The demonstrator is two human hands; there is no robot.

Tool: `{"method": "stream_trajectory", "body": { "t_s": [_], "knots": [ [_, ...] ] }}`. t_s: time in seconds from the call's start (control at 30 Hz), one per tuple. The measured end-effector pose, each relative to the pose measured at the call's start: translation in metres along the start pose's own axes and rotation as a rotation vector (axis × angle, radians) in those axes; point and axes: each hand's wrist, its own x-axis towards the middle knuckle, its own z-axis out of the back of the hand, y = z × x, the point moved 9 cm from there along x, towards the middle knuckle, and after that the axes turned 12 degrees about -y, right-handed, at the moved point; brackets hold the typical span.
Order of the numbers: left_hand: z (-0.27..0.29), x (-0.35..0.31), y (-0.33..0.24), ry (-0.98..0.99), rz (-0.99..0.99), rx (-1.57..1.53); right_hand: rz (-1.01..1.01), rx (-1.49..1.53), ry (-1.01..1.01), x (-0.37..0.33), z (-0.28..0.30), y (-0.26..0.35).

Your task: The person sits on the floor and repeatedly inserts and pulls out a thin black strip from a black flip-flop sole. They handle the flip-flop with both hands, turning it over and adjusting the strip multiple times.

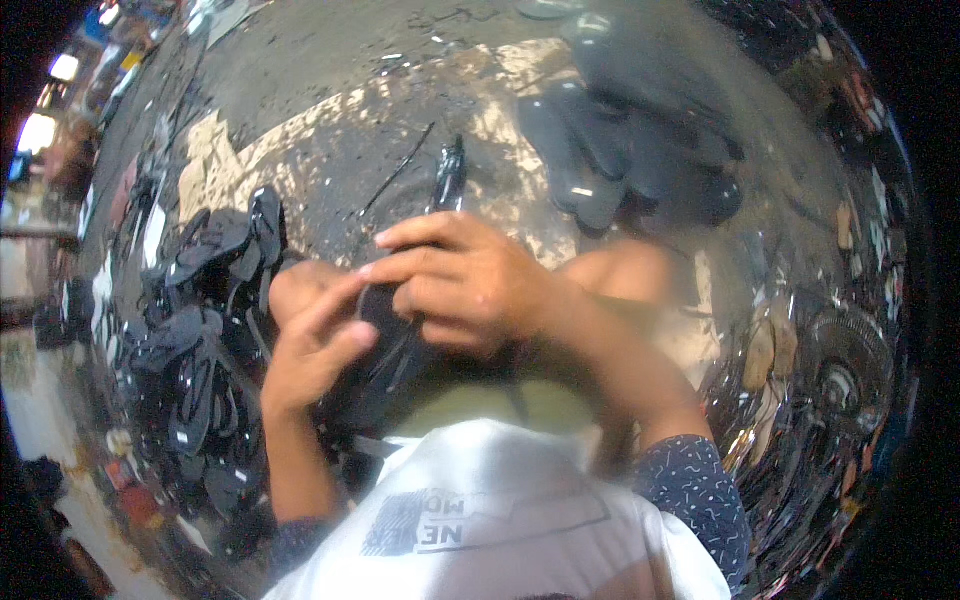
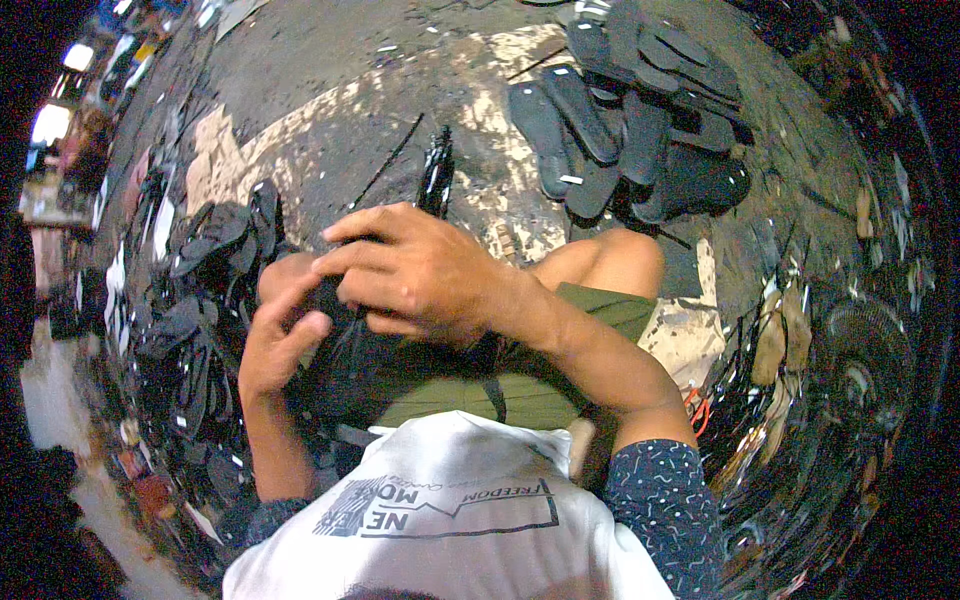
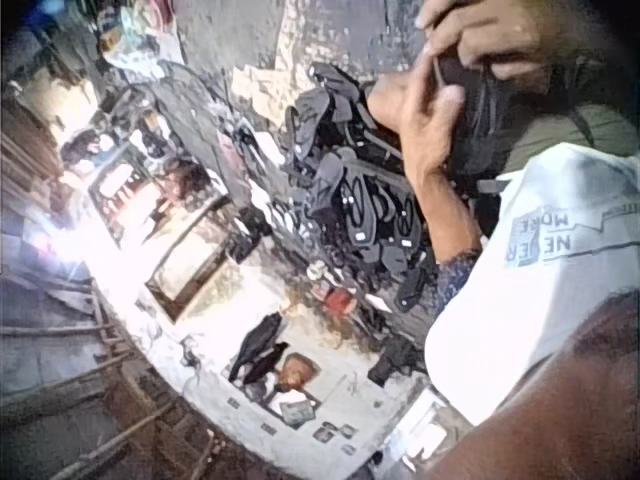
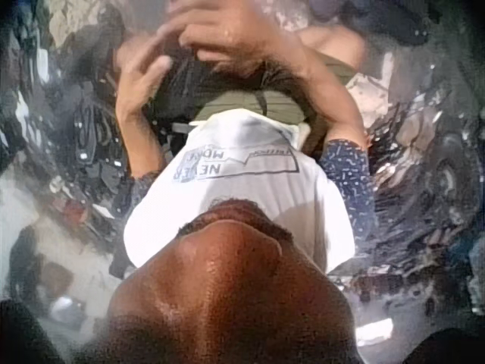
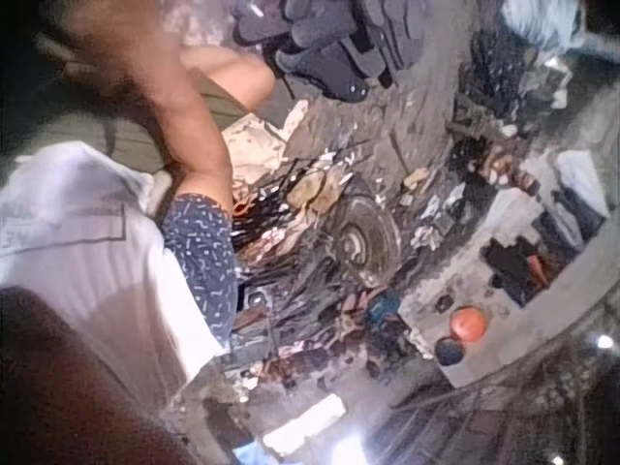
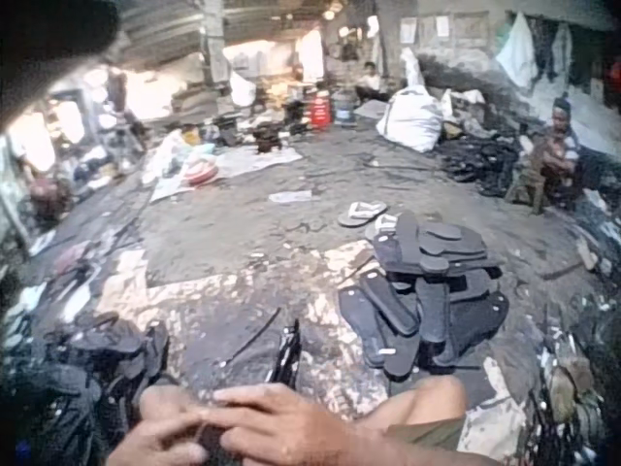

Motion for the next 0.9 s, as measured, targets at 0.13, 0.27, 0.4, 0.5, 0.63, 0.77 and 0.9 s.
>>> {"method": "stream_trajectory", "body": {
  "t_s": [0.13, 0.27, 0.4, 0.5, 0.63, 0.77, 0.9],
  "knots": [
    [0.008, 0.006, -0.013, -0.312, -0.257, 0.214, -0.252, -0.164, -0.212, 0.012, 0.035, -0.019],
    [-0.011, 0.003, -0.045, -0.469, -0.574, 0.220, -0.925, 0.382, -0.410, -0.048, 0.009, -0.047],
    [-0.029, 0.003, -0.047, -0.378, -0.665, 0.002, -0.987, 0.713, -0.579, -0.046, -0.007, -0.034],
    [-0.033, -0.001, -0.047, -0.395, -0.719, 0.040, -1.050, 0.785, -0.571, -0.049, -0.007, -0.032],
    [-0.026, -0.005, -0.042, -0.439, -0.697, -0.016, -1.093, 0.729, -0.493, -0.048, -0.010, -0.032],
    [0.030, -0.010, -0.029, -0.646, -0.415, 0.326, -0.968, 0.575, -0.217, -0.029, -0.021, -0.051],
    [0.186, -0.059, -0.032, -1.063, -0.177, 0.400, -1.016, -0.098, -0.264, -0.119, 0.024, -0.209]
  ]
}}
